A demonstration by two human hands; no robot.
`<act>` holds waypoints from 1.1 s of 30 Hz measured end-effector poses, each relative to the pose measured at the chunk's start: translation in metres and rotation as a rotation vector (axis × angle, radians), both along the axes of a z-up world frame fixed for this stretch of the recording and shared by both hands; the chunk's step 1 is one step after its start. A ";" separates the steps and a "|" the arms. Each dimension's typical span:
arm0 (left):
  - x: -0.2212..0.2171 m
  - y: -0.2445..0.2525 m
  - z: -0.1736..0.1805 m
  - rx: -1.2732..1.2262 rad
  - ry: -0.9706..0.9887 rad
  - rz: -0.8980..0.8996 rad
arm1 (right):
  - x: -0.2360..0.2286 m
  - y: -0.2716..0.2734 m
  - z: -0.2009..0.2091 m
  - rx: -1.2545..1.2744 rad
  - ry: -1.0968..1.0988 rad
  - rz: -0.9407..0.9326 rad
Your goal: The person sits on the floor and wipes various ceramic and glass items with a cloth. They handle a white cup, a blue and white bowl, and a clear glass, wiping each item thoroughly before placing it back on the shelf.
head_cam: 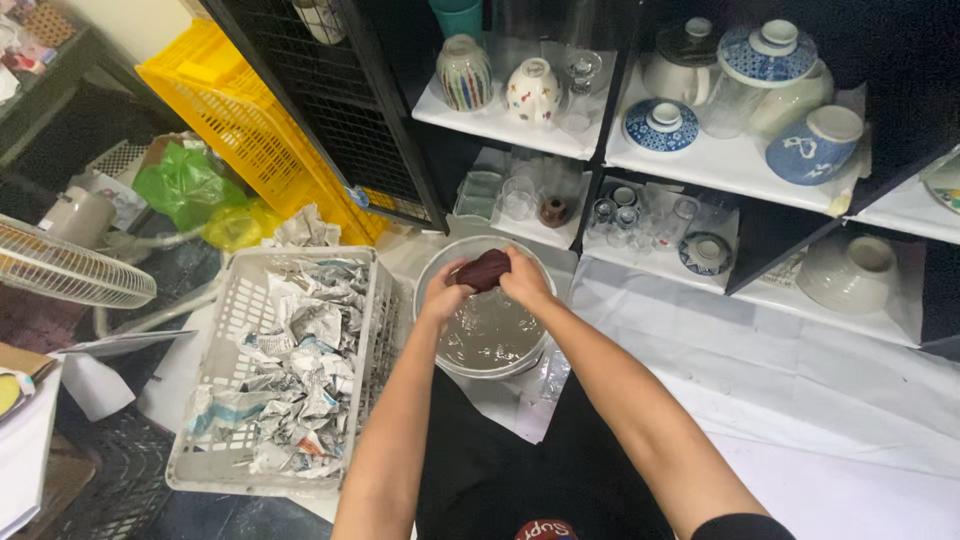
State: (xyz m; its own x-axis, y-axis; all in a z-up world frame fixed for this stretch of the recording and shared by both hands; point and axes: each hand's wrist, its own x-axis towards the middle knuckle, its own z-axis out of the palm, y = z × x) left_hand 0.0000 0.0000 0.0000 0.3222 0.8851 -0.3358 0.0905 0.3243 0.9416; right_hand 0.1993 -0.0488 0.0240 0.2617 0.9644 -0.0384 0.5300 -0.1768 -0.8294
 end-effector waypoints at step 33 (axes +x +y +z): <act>0.028 -0.009 0.046 -0.122 0.017 0.011 | -0.008 -0.001 0.000 0.100 0.377 0.192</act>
State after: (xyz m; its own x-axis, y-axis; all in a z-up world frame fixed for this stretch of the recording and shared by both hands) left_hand 0.0285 -0.0094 0.0457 0.3065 0.8405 -0.4468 0.1019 0.4378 0.8933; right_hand 0.1908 -0.0503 0.0236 0.0629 0.9980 -0.0010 0.2019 -0.0137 -0.9793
